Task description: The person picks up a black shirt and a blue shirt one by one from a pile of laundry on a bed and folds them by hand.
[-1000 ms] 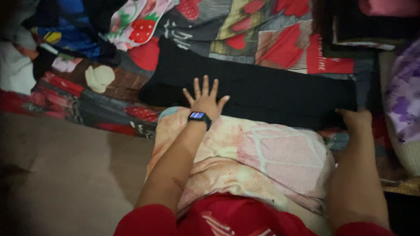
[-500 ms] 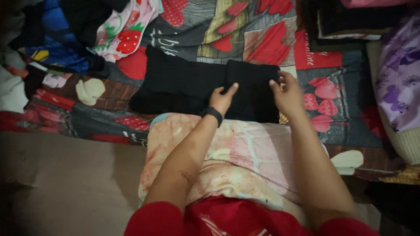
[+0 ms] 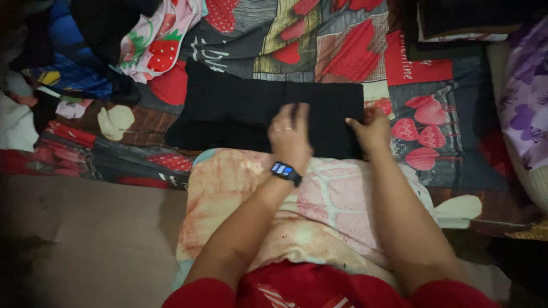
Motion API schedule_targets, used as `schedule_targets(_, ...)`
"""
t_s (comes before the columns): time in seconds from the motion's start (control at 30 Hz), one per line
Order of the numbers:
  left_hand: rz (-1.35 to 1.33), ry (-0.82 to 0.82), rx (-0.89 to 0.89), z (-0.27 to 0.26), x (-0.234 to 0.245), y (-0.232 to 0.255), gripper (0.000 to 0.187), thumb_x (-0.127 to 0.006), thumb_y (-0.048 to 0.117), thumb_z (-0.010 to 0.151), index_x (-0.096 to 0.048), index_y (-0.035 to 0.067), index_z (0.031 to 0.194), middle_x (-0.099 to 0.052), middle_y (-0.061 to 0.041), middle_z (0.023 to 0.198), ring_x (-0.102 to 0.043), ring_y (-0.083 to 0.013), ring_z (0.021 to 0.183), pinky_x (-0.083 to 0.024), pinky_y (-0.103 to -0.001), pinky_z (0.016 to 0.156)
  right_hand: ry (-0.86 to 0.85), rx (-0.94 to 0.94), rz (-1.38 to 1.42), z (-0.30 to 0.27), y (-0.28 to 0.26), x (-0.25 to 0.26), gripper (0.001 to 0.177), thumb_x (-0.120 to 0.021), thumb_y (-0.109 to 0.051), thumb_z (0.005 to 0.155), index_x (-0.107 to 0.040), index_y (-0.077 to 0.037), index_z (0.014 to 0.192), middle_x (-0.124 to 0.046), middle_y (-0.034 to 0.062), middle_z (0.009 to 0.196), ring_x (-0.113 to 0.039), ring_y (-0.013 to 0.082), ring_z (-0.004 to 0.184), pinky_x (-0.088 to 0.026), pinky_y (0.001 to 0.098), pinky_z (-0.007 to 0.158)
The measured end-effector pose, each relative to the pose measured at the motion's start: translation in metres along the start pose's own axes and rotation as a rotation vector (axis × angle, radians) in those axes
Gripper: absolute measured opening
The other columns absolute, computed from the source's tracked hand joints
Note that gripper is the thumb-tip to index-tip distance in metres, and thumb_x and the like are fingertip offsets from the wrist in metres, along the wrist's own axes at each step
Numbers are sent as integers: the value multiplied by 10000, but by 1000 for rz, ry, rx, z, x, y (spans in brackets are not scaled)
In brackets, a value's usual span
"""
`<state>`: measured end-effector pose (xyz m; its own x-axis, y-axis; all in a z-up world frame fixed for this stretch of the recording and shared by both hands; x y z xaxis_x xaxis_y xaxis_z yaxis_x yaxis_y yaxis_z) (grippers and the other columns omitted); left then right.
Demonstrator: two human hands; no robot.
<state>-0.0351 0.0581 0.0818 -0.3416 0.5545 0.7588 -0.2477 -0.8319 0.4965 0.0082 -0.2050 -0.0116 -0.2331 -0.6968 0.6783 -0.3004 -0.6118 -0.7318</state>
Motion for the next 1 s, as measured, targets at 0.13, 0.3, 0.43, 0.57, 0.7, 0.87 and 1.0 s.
schedule_targets(0.13,-156,-202,-202,-1,-95,28,694,-605,-55,832,-489,54,1507,-540,-159,1478,-520,-345,1401,-402,-435,1222,312,573,-302,-22,-46,-11,600,-784,-80,855,-572,-12,1413,-647,209,1365,-592,379,1268,-454,468,1077)
schedule_targets(0.3,-94,-369,-394,5,-140,27,652,-546,258,944,-415,20,1536,-385,-171,1638,-348,-310,1514,-248,-499,1249,136,139,-447,-2,-25,-20,639,-677,-139,890,-499,-71,1500,-542,240,1405,-467,434,1283,-379,551,1062)
schedule_targets(0.43,53,-620,-204,17,-125,1,692,-531,413,939,-402,90,1537,-345,-124,1633,-269,-307,1533,-193,-522,1242,126,128,-485,4,-25,-17,636,-713,-179,866,-512,-49,1455,-541,234,1392,-496,444,1238,-412,556,998)
schedule_targets(0.57,159,-212,31,26,-98,-30,668,-498,406,1022,-376,49,1572,-309,-155,1659,-236,-322,1545,-130,-566,1254,80,69,-208,14,-16,-6,459,-786,-226,823,-690,-41,1232,-695,233,1149,-665,400,1045,-525,477,900)
schedule_targets(0.7,248,-208,125,31,-76,-39,617,-517,359,1003,-412,87,1546,-290,-171,1646,-213,-340,1540,-99,-591,1221,-214,-224,160,13,7,-8,392,-821,-345,862,-742,-4,1038,-771,110,923,-741,245,845,-570,400,798)
schedule_targets(0.87,-180,-24,160,5,-9,-52,412,-526,323,1066,-627,65,1371,-598,-182,1401,-501,-359,1333,-373,-510,1124,-353,-35,419,22,4,-6,403,-816,-299,822,-732,-36,1116,-759,19,1005,-680,119,889,-537,306,817)
schedule_targets(1.0,-942,-345,768,-6,-23,-101,458,-538,419,1074,-737,8,1041,-727,-121,876,-654,-217,722,-522,-342,609,-224,-227,227,36,29,59,335,-823,-295,899,-748,-12,1061,-678,45,911,-568,155,802,-458,354,732)
Point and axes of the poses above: each hand's wrist, its own z-axis towards the middle knuckle, its own x-axis out of the back of the hand, y = z × x, the point moved 6 cm from there along z, towards the middle knuckle
